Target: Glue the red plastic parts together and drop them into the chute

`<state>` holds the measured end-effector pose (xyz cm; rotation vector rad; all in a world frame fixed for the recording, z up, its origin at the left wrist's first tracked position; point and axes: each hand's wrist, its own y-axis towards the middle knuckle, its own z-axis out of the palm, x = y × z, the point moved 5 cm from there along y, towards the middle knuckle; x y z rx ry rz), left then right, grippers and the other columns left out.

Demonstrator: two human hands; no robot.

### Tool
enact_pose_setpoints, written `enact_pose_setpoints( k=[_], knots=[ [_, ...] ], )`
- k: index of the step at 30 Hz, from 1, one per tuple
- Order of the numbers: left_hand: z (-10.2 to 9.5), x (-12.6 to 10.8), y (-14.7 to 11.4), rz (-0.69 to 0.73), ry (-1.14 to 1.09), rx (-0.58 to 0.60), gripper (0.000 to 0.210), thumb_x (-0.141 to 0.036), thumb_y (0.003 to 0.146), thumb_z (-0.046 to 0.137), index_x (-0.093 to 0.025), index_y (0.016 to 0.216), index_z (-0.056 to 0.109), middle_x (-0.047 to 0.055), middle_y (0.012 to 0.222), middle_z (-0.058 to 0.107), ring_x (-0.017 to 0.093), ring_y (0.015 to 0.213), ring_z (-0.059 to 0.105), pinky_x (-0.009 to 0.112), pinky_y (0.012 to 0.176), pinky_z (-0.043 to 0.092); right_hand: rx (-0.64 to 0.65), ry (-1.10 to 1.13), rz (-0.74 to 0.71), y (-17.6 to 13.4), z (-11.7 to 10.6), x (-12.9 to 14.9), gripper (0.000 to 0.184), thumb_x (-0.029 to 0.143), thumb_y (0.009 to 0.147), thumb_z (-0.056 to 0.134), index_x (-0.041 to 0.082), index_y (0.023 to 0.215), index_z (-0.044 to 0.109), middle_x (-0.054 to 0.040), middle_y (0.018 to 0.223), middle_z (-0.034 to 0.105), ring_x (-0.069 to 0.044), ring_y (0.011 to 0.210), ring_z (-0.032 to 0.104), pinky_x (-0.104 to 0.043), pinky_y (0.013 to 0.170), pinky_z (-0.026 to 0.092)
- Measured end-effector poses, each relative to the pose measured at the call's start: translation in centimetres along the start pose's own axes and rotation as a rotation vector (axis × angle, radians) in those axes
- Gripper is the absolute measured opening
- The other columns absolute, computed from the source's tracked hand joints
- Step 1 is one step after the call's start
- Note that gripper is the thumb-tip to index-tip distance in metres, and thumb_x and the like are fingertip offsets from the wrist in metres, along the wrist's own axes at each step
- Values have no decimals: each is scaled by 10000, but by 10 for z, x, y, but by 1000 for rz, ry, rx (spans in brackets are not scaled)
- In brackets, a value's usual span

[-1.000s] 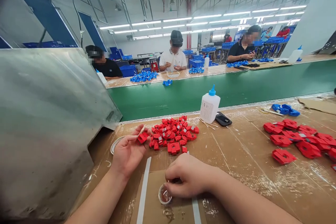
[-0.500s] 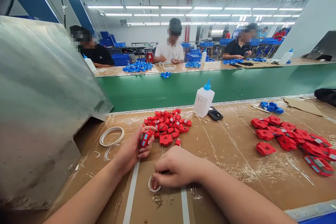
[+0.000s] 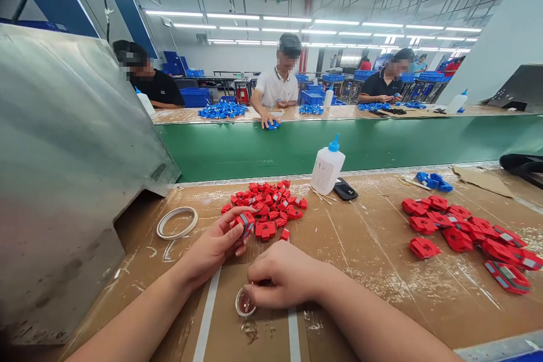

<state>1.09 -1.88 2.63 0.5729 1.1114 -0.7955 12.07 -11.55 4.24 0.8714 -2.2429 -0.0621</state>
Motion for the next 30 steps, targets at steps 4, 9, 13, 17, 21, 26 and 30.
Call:
enact_pose_setpoints(
  k=[4, 9, 13, 17, 21, 26, 30],
  knots=[
    [-3, 1, 0, -34, 116, 15, 495, -523, 880, 738, -212, 1213, 545, -11, 725, 507, 100, 566, 474, 183, 535, 357, -71, -47, -6, 1, -3, 0, 333, 194, 841, 567, 183, 599, 339, 56, 552, 349, -84, 520, 287, -244, 517, 205],
    [-9, -2, 0, -30, 632, -44, 366, -396, 767, 850, -202, 1004, 649, -12, 782, 601, 122, 644, 526, 199, 587, 366, -8, 26, 55, 0, 2, -4, 342, 207, 816, 589, 180, 577, 346, 68, 532, 293, -76, 497, 269, -233, 506, 208],
    [-3, -2, -1, 26, 892, 57, 227, -277, 785, 808, -228, 950, 659, -43, 886, 659, 143, 814, 563, 206, 717, 385, -150, 150, 58, -1, -8, -5, 363, 216, 824, 561, 182, 559, 315, 68, 522, 269, -66, 481, 256, -232, 493, 201],
    [-1, -1, -4, -11, 1016, 53, 270, -314, 792, 797, -256, 986, 618, -72, 823, 647, 143, 745, 539, 218, 662, 346, -474, 209, 110, -7, -31, -11, 395, 248, 887, 526, 177, 554, 326, 57, 531, 270, -67, 494, 257, -228, 501, 215],
    [-1, -1, -3, -29, 1076, 43, 309, -368, 801, 807, -280, 1020, 608, -85, 841, 656, 148, 753, 559, 224, 667, 346, -674, 138, 214, -13, -41, -19, 415, 284, 940, 512, 174, 578, 342, 48, 550, 309, -74, 524, 292, -227, 517, 226],
    [-3, 2, 0, -37, 1080, 61, 318, -385, 803, 810, -290, 1021, 598, -103, 857, 661, 141, 772, 578, 223, 668, 354, -598, 59, 285, -8, -33, -27, 418, 299, 950, 524, 167, 596, 346, 50, 567, 330, -74, 543, 297, -234, 535, 215],
    [-3, 2, -2, -43, 1071, 66, 308, -397, 813, 803, -294, 1017, 597, -114, 860, 666, 132, 776, 587, 218, 671, 359, -556, 41, 331, -7, -30, -29, 436, 334, 954, 532, 167, 600, 339, 51, 569, 325, -77, 550, 296, -243, 543, 212]
  ],
)
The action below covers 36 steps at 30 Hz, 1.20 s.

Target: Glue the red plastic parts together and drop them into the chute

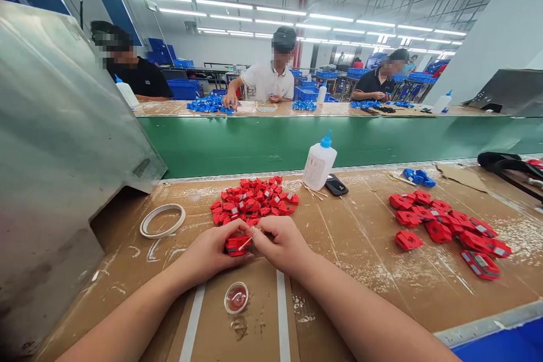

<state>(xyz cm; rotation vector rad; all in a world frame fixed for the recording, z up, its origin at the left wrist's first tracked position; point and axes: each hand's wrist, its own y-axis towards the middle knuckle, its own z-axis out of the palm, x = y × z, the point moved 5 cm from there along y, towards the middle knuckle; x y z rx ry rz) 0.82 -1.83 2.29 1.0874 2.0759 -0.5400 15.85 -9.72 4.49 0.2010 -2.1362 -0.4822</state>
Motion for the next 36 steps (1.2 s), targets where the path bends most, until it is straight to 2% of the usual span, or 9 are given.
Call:
enact_pose_setpoints(
  k=[9, 17, 23, 28, 36],
  knots=[
    [1, 0, 0, 10, -6, -8, 293, -409, 827, 795, -290, 1010, 601, -112, 872, 673, 128, 774, 596, 213, 670, 363, 62, 14, 10, -1, 4, 1, 425, 331, 962, 505, 169, 602, 351, 41, 585, 371, -83, 567, 336, -247, 556, 230],
    [1, -2, 1, 6, -14, 6, 301, -445, 835, 785, -286, 1016, 604, -109, 870, 671, 128, 763, 585, 216, 675, 363, -32, -6, 4, -1, -1, 0, 436, 332, 959, 540, 163, 599, 360, 55, 565, 343, -72, 545, 302, -236, 533, 217],
    [1, -2, -1, 14, 5, 21, 325, -472, 812, 808, -287, 997, 615, -120, 881, 665, 122, 778, 583, 215, 681, 362, 22, -30, 9, 0, 2, 2, 427, 334, 966, 512, 169, 607, 352, 46, 584, 372, -83, 565, 327, -244, 554, 235],
    [1, -2, 0, -5, 19, 38, 334, -476, 799, 818, -280, 976, 614, -119, 826, 647, 124, 744, 560, 220, 668, 353, -10, -87, -23, 0, 0, 5, 402, 274, 940, 521, 168, 607, 321, 51, 577, 348, -81, 558, 310, -246, 556, 221],
    [1, -6, 0, 3, 35, 36, 325, -487, 800, 807, -277, 978, 634, -102, 848, 662, 135, 756, 569, 220, 680, 344, -12, -116, -97, 0, 1, 10, 393, 252, 940, 521, 169, 613, 318, 51, 583, 348, -79, 557, 311, -242, 554, 218]
  ],
)
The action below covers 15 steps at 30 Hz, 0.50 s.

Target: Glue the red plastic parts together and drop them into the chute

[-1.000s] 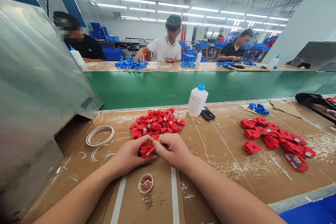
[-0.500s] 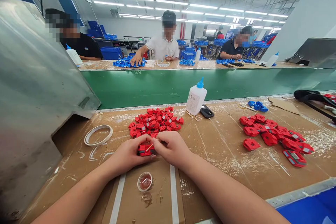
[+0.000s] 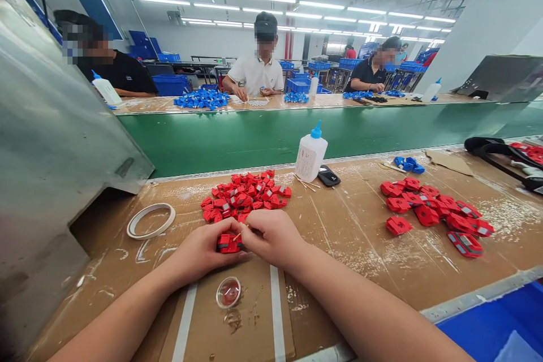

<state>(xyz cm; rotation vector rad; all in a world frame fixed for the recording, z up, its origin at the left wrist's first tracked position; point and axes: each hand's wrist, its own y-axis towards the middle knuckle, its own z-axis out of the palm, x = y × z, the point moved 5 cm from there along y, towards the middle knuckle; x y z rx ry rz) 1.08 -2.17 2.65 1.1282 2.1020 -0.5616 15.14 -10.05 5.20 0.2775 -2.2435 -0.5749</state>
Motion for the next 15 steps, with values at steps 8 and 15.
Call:
enact_pose_setpoints(
  k=[8, 15],
  knots=[
    [-9, 10, 3, -2, -298, -98, 363, -471, 776, 799, -207, 983, 662, -16, 907, 669, 177, 832, 578, 245, 756, 412, 142, 190, -69, -4, -7, 15, 406, 308, 955, 487, 190, 598, 335, 46, 563, 335, -91, 531, 321, -253, 550, 259],
    [-35, 25, 2, -65, -566, -506, 440, -493, 780, 767, -183, 1037, 589, 1, 906, 621, 158, 796, 540, 244, 738, 416, 506, -1, -195, -12, 11, 15, 428, 432, 992, 534, 182, 649, 476, 33, 611, 467, -103, 575, 404, -262, 571, 281]
  ],
)
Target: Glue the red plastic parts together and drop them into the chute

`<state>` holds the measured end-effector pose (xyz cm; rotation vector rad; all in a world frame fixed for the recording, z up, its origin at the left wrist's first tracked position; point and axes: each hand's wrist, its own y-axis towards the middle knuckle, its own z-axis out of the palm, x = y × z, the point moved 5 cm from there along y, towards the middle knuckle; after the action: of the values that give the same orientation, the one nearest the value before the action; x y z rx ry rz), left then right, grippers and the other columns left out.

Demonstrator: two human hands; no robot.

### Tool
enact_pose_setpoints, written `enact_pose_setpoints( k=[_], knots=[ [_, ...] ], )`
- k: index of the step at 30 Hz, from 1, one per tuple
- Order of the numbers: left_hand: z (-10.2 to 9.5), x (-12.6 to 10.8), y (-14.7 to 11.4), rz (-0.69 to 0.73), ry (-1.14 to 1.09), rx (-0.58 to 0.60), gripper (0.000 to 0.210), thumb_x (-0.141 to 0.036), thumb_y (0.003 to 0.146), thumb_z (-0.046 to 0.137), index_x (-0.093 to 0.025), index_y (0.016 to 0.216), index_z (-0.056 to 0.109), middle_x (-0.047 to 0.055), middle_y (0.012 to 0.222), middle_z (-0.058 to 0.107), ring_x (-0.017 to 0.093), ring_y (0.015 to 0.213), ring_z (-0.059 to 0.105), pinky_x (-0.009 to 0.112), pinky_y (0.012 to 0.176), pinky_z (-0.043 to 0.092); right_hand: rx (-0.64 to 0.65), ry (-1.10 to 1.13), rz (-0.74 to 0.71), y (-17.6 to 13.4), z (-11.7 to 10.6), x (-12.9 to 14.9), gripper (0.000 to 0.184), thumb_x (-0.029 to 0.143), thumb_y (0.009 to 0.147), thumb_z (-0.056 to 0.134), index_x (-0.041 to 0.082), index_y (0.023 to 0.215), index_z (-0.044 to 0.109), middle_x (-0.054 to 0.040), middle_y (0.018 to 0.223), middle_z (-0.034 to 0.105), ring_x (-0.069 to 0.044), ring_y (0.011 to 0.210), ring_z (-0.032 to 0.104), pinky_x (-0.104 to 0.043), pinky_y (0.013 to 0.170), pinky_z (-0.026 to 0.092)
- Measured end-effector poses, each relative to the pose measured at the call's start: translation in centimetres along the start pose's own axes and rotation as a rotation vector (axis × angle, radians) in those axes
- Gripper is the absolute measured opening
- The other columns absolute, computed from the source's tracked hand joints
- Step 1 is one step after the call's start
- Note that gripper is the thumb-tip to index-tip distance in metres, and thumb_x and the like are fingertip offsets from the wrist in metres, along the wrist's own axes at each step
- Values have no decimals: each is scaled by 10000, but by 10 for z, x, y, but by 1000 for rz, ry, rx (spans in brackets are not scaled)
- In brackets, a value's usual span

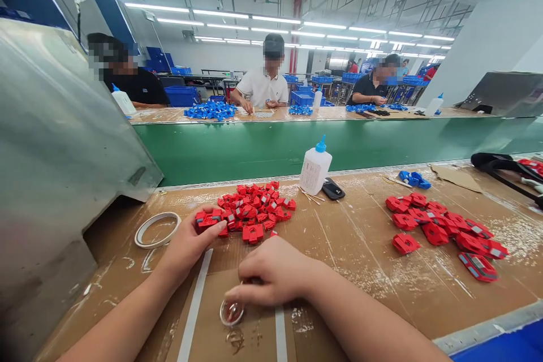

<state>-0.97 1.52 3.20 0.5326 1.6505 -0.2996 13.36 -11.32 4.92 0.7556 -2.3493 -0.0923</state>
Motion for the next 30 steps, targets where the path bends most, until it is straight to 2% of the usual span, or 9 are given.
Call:
enact_pose_setpoints(
  k=[4, 6, 8, 12, 15, 19, 23, 25, 30],
  knots=[
    [6, -2, -3, 8, 23, 56, 399, -456, 774, 735, -172, 1005, 577, -3, 871, 611, 149, 778, 524, 243, 741, 398, -298, -173, 209, -1, -30, -24, 310, 398, 1047, 461, 199, 927, 665, -29, 870, 635, -143, 787, 567, -265, 708, 385],
    [8, -1, -3, 2, 35, 71, 396, -457, 759, 726, -165, 981, 577, 0, 845, 604, 149, 759, 518, 247, 731, 390, -347, -278, 277, -4, -41, -30, 201, 325, 1022, 516, 212, 1060, 678, -59, 1032, 650, -167, 910, 596, -277, 775, 411],
    [8, -1, -3, -6, 23, 61, 399, -464, 746, 722, -164, 957, 566, -7, 804, 583, 144, 725, 496, 246, 700, 373, -317, -340, 330, -7, -48, -35, 156, 259, 994, 537, 211, 1040, 678, -56, 1037, 653, -168, 909, 604, -279, 771, 413],
    [9, -4, -6, 23, 25, 45, 357, -447, 745, 705, -172, 904, 544, -17, 762, 553, 140, 695, 473, 245, 670, 346, -109, -371, 431, -14, -49, -41, 160, 320, 909, 669, 199, 816, 621, 4, 762, 637, -138, 675, 548, -261, 610, 324],
    [13, -5, -10, 24, 52, 85, 322, -431, 762, 687, -182, 894, 531, -28, 725, 531, 140, 674, 463, 244, 655, 329, 8, -386, 442, -17, -47, -43, 181, 309, 895, 689, 199, 784, 598, 10, 752, 648, -141, 664, 544, -262, 603, 297],
    [19, -4, -13, 38, 62, 114, 350, -446, 762, 717, -187, 892, 521, -33, 734, 523, 140, 686, 456, 244, 669, 327, 60, -301, 438, -21, -47, -48, 51, 268, 918, 683, 233, 951, 666, -7, 928, 689, -175, 822, 615, -264, 684, 382],
    [22, -4, -13, 46, 83, 117, 371, -454, 751, 743, -183, 874, 522, -30, 768, 534, 141, 715, 455, 250, 689, 329, 111, -198, 403, -22, -47, -50, 151, 218, 925, 686, 258, 1070, 689, -10, 1002, 695, -184, 906, 634, -272, 760, 437],
    [23, -6, -13, 64, 98, 119, 323, -415, 754, 716, -182, 865, 522, -25, 789, 544, 147, 743, 468, 255, 717, 342, 72, -203, 376, -19, -49, -49, 99, 254, 971, 638, 242, 1055, 690, -23, 984, 685, -183, 883, 627, -282, 768, 450],
    [26, -8, -15, 60, 122, 223, 259, -340, 752, 679, -187, 853, 496, -32, 796, 540, 145, 740, 459, 253, 712, 346, -222, -104, 211, -14, -61, -35, 182, 328, 1019, 569, 229, 1129, 676, -83, 1128, 625, -186, 960, 609, -313, 834, 494]
  ],
)
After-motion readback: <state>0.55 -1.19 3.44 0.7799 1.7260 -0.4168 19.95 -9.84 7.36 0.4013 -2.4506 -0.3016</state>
